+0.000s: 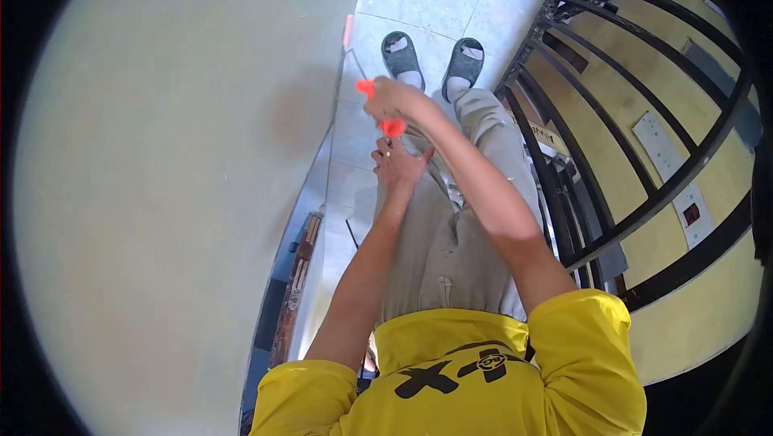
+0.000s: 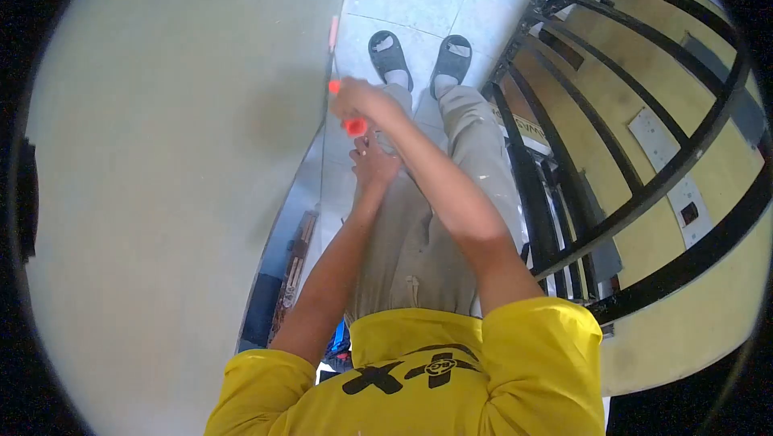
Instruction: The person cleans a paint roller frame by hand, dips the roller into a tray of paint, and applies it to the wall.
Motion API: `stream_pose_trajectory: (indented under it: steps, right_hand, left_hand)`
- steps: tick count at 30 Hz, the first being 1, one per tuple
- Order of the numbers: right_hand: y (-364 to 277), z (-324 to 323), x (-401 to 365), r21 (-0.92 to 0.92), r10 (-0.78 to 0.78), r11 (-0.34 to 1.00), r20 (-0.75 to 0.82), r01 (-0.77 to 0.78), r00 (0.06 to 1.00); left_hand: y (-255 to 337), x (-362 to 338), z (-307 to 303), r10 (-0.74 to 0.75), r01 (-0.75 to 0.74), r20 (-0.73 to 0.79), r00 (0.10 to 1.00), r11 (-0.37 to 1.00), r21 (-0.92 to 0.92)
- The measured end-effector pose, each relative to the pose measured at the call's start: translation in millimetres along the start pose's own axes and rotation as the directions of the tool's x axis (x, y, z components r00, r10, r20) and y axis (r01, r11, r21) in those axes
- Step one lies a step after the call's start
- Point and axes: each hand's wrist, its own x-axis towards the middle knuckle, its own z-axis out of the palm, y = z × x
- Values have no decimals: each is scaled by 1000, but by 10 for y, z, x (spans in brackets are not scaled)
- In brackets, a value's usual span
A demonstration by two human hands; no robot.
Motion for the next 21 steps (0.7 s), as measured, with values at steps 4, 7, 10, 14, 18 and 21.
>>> stream_pose_trajectory:
  steps: [4,7,10,14,18,21]
  right_hand:
    - [221,33,-15,210,91,972,57,-101,994]
    - [170,289,-83,287,21,958,24,-27,999]
    - [522,589,1,295,-49,951,-152,92,987]
    - [402,616,366,345,90,935,-8,-82,996]
    - [679,930,244,140,-186,961,-320,241,929]
    - [551,452,285,303,-3,953,-100,33,995]
  left_hand:
    - [50,-137,69,22,-22,10,1000,1000,-13]
    - [-185,77,258,73,-73,37,997,997,-4]
    - [-160,34,315,43,-40,78,996,998,-46]
    - [-80,17,193,23,-23,-2,1000,1000,-18]
    - [-443,234,811,240,-244,-219,946,970,5]
    - [-22,-3,87,19,-20,43,999,999,25]
